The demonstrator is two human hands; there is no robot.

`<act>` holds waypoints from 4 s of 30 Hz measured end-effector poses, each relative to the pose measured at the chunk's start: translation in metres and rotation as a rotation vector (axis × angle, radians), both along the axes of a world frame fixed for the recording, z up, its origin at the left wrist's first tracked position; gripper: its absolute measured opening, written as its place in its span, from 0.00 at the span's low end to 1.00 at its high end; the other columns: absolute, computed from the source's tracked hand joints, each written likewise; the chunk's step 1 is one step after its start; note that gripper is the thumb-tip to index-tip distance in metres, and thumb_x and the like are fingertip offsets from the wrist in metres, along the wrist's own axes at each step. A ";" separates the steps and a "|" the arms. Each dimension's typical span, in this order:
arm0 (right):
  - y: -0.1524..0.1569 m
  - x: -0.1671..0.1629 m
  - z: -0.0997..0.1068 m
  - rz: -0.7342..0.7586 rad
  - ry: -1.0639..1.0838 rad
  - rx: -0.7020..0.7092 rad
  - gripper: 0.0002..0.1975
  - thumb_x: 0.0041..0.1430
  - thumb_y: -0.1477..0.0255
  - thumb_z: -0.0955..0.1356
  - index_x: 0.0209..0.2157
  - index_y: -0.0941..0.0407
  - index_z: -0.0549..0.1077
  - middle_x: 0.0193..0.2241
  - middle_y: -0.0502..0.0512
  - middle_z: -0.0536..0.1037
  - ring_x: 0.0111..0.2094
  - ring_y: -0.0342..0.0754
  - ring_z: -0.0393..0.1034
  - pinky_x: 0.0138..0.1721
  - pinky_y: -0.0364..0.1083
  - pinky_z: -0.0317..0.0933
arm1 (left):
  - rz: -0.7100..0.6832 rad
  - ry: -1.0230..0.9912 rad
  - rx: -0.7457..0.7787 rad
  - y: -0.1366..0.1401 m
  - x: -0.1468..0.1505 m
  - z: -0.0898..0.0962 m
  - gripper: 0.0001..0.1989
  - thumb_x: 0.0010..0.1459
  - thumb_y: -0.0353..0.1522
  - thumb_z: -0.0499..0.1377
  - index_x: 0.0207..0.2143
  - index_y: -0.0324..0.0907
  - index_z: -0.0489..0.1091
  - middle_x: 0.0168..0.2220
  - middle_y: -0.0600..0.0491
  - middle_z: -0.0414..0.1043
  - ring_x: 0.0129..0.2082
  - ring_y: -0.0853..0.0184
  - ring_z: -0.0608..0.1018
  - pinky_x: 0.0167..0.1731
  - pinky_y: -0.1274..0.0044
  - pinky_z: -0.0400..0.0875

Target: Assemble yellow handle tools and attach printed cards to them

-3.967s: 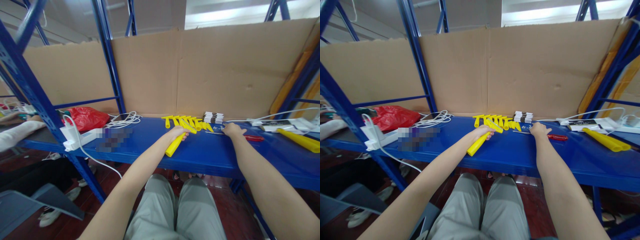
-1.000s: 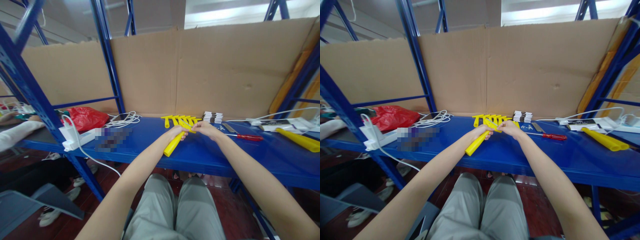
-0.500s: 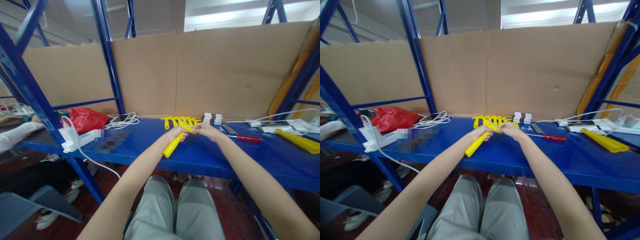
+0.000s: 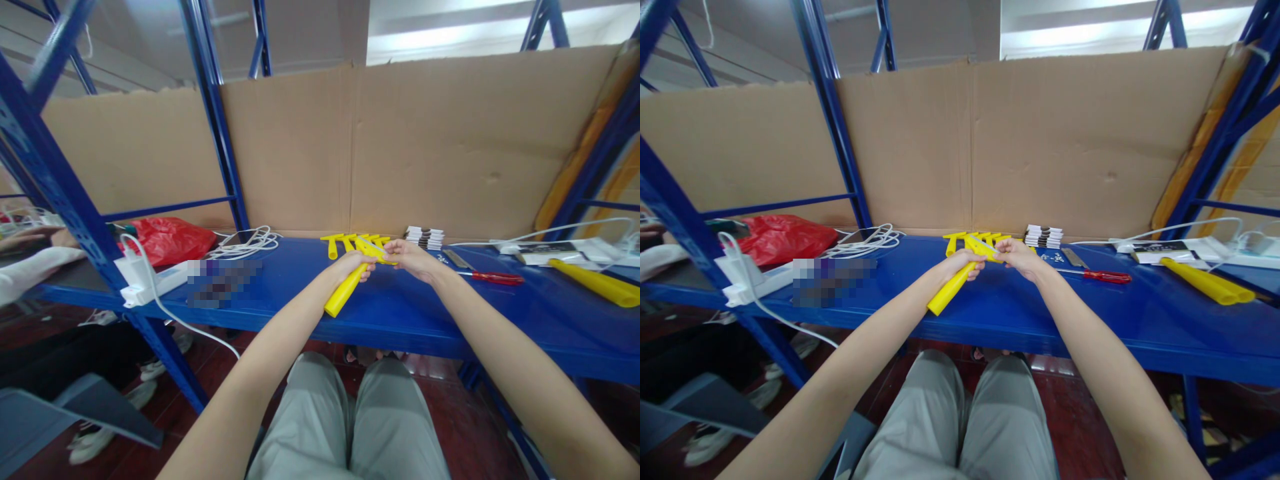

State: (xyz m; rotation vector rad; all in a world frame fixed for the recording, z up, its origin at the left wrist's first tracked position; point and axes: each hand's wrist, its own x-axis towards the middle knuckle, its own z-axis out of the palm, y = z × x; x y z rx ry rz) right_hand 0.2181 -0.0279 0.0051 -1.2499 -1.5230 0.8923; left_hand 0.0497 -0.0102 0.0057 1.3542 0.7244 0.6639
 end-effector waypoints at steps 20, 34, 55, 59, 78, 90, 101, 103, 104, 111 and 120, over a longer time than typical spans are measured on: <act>0.000 0.006 -0.001 0.111 0.079 -0.030 0.15 0.42 0.69 0.73 0.32 0.55 0.67 0.28 0.49 0.73 0.28 0.41 0.66 0.28 0.41 0.57 | -0.020 -0.022 0.031 0.001 -0.003 0.001 0.08 0.59 0.23 0.52 0.26 0.39 0.61 0.15 0.61 0.58 0.10 0.79 0.58 0.13 0.83 0.53; 0.001 0.006 0.000 0.084 0.045 0.062 0.16 0.43 0.66 0.73 0.31 0.56 0.66 0.27 0.49 0.72 0.27 0.40 0.66 0.30 0.42 0.58 | -0.024 -0.033 0.045 -0.008 -0.001 0.007 0.11 0.61 0.22 0.49 0.25 0.39 0.60 0.15 0.61 0.59 0.09 0.79 0.58 0.12 0.82 0.51; 0.005 0.005 -0.003 0.093 0.131 0.007 0.16 0.40 0.71 0.75 0.30 0.55 0.67 0.25 0.47 0.74 0.25 0.40 0.67 0.25 0.41 0.56 | -0.048 -0.055 0.057 0.001 -0.001 -0.001 0.08 0.58 0.21 0.50 0.27 0.37 0.62 0.16 0.61 0.60 0.09 0.80 0.59 0.11 0.83 0.51; 0.006 0.005 -0.004 0.105 0.110 0.031 0.16 0.40 0.74 0.74 0.31 0.55 0.66 0.23 0.46 0.73 0.25 0.40 0.66 0.24 0.41 0.54 | -0.049 -0.065 0.059 0.005 -0.002 -0.004 0.07 0.58 0.21 0.51 0.28 0.37 0.62 0.16 0.61 0.60 0.09 0.80 0.59 0.12 0.83 0.51; 0.014 0.007 -0.008 0.123 0.085 0.094 0.19 0.37 0.70 0.75 0.29 0.54 0.62 0.22 0.45 0.70 0.24 0.41 0.65 0.23 0.41 0.54 | -0.010 -0.049 0.082 0.007 -0.001 -0.004 0.10 0.58 0.21 0.51 0.25 0.37 0.62 0.16 0.60 0.60 0.09 0.80 0.59 0.12 0.82 0.52; 0.015 0.009 -0.007 0.030 -0.249 0.495 0.12 0.50 0.60 0.69 0.26 0.54 0.68 0.28 0.53 0.72 0.32 0.47 0.67 0.36 0.49 0.63 | 0.107 -0.031 0.190 -0.001 -0.001 0.004 0.13 0.57 0.21 0.52 0.21 0.39 0.59 0.14 0.60 0.60 0.09 0.79 0.60 0.13 0.82 0.53; 0.013 0.002 -0.008 -0.063 -0.545 0.817 0.04 0.54 0.72 0.66 0.26 0.54 0.71 0.37 0.58 0.72 0.41 0.51 0.68 0.45 0.53 0.61 | 0.198 0.118 0.404 -0.010 -0.006 0.015 0.15 0.55 0.20 0.52 0.17 0.40 0.59 0.10 0.60 0.58 0.09 0.77 0.61 0.14 0.82 0.55; 0.012 0.000 -0.008 -0.087 -0.592 0.840 0.05 0.55 0.72 0.65 0.27 0.54 0.71 0.38 0.59 0.72 0.42 0.52 0.68 0.44 0.54 0.61 | 0.201 0.131 0.429 -0.012 -0.007 0.016 0.14 0.54 0.20 0.52 0.17 0.40 0.59 0.11 0.60 0.58 0.10 0.77 0.62 0.14 0.83 0.55; 0.011 -0.001 -0.008 -0.101 -0.612 0.853 0.05 0.56 0.72 0.65 0.27 0.55 0.71 0.38 0.59 0.72 0.42 0.53 0.68 0.43 0.54 0.61 | 0.205 0.137 0.442 -0.013 -0.007 0.017 0.14 0.54 0.20 0.52 0.17 0.40 0.59 0.11 0.60 0.58 0.10 0.77 0.62 0.14 0.83 0.55; 0.009 -0.008 -0.009 -0.178 -0.709 0.879 0.06 0.57 0.73 0.63 0.28 0.55 0.71 0.38 0.60 0.73 0.42 0.54 0.68 0.43 0.54 0.59 | 0.225 0.151 0.520 -0.010 -0.008 0.014 0.13 0.53 0.21 0.53 0.17 0.40 0.60 0.11 0.61 0.58 0.09 0.78 0.61 0.13 0.84 0.53; 0.006 -0.016 -0.010 -0.217 -0.902 0.757 0.08 0.60 0.75 0.59 0.31 0.56 0.67 0.37 0.64 0.71 0.38 0.54 0.67 0.35 0.50 0.59 | 0.227 0.239 0.577 -0.005 -0.007 0.012 0.17 0.53 0.20 0.52 0.14 0.40 0.59 0.09 0.59 0.58 0.10 0.77 0.61 0.15 0.83 0.54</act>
